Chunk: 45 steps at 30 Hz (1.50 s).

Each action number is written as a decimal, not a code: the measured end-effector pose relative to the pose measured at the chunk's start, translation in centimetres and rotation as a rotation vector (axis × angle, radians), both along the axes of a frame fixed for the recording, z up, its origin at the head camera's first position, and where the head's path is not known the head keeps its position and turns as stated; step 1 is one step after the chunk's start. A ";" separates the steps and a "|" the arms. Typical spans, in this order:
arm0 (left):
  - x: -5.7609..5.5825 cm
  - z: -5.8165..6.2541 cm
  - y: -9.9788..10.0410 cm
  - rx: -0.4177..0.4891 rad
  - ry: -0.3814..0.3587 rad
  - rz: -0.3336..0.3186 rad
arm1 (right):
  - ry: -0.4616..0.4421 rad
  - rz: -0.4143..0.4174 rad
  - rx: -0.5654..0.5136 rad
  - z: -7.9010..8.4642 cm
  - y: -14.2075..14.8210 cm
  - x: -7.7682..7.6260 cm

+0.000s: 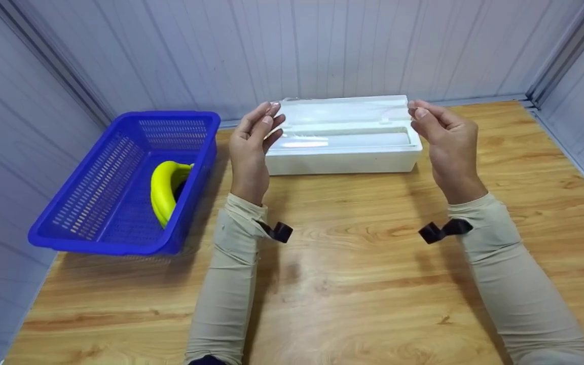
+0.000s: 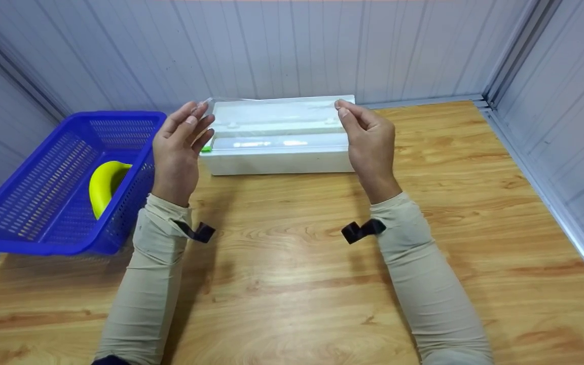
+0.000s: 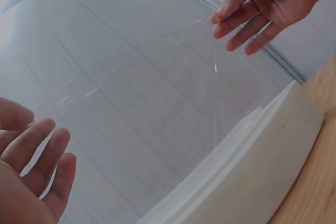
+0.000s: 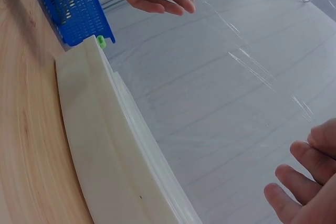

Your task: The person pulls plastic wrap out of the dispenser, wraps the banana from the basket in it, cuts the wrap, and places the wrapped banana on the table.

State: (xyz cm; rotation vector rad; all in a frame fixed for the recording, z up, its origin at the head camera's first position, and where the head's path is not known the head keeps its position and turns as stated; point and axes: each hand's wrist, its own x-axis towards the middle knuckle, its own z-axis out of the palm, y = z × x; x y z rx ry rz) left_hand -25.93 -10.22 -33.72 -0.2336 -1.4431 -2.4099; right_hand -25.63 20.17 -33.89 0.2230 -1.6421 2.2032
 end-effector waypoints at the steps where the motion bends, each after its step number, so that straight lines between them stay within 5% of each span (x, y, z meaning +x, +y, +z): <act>1: 0.1 0.0 0.0 0.005 0.008 -0.008 | 0.004 0.005 0.005 0.0 0.0 0.0; 15: 0.3 0.2 -0.3 -0.046 0.144 -0.058 | 0.057 0.114 0.056 0.4 -0.2 0.5; 35: 0.7 0.9 -0.7 -0.054 0.238 -0.055 | 0.200 0.311 0.117 0.5 -0.1 0.8; 45: 0.8 1.4 -1.0 -0.070 0.280 -0.062 | 0.240 0.382 0.030 0.8 0.0 0.8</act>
